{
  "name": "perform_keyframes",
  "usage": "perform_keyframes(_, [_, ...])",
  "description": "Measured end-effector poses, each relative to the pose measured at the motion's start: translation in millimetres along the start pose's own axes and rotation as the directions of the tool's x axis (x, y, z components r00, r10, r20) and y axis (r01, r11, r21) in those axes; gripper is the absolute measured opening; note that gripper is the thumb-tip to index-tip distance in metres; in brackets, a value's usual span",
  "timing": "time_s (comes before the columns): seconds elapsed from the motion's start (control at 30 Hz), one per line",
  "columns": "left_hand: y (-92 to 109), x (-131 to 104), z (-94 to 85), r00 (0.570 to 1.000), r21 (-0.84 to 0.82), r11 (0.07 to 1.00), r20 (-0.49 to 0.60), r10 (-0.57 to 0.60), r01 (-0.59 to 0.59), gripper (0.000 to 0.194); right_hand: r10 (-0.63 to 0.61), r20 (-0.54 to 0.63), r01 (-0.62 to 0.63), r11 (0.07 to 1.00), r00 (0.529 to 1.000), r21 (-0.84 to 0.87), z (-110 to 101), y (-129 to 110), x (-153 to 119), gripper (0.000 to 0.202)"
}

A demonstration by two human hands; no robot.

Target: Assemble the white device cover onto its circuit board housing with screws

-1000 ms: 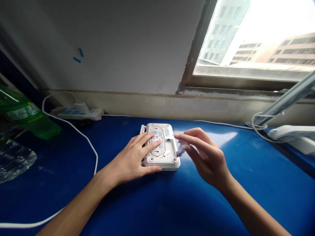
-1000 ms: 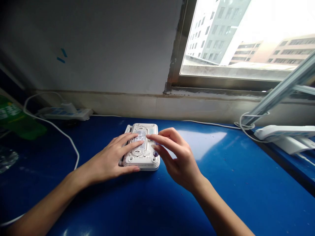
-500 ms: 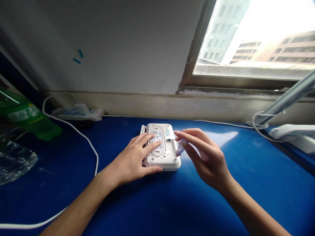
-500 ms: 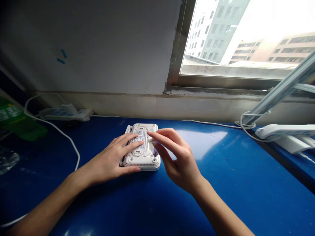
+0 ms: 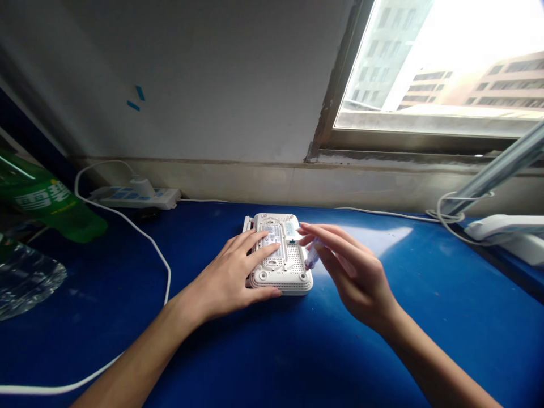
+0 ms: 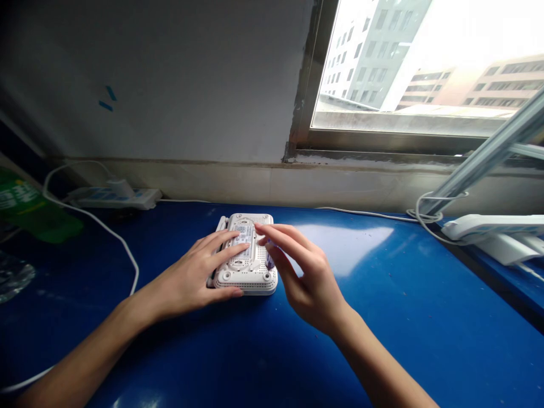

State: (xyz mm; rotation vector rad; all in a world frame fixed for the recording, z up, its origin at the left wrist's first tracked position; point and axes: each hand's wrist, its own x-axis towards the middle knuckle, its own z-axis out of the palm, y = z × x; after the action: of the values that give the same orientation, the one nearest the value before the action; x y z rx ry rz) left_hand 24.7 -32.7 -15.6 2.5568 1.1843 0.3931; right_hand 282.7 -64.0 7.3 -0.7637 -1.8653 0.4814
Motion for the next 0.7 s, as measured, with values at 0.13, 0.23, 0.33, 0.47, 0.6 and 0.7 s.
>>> perform_keyframes(0.13, [0.9, -0.2, -0.6, 1.000, 0.008, 1.000, 0.012, -0.012, 0.012, 0.084, 0.014, 0.003, -0.014, 0.999, 1.000, 0.037, -2.5, 1.8, -0.8, 0.048])
perform_keyframes(0.23, [2.1, 0.0, -1.2, 1.000, 0.017, 1.000, 0.020, -0.016, 0.016, 0.084, 0.005, -0.085, -0.008, 0.999, 0.996, -0.042, -2.5, 1.4, -0.8, 0.040])
perform_keyframes(0.33, [3.3, 0.5, -2.0, 0.999, 0.022, 1.000, 0.025, -0.022, 0.021, 0.084, -0.007, -0.130, -0.007, 0.994, 0.992, -0.108, -1.2, 0.5, -0.7, 0.035])
perform_keyframes(0.47, [4.1, 1.0, -3.1, 0.999, 0.023, 0.999, 0.031, -0.024, 0.023, 0.084, -0.014, -0.017, 0.013, 0.998, 1.000, -0.064, 0.0, 0.4, -1.1, 0.046])
perform_keyframes(0.6, [3.4, 1.3, -3.3, 0.999, 0.030, 0.999, 0.038, -0.031, 0.029, 0.084, -0.023, -0.010, 0.023, 0.999, 1.000, -0.029, 0.3, 1.2, -1.1, 0.049])
perform_keyframes(0.7, [2.8, 1.3, -2.7, 0.999, 0.031, 0.999, 0.033, -0.029, 0.028, 0.084, -0.025, -0.085, 0.018, 0.996, 0.996, -0.090, 0.2, 1.0, 0.0, 0.034])
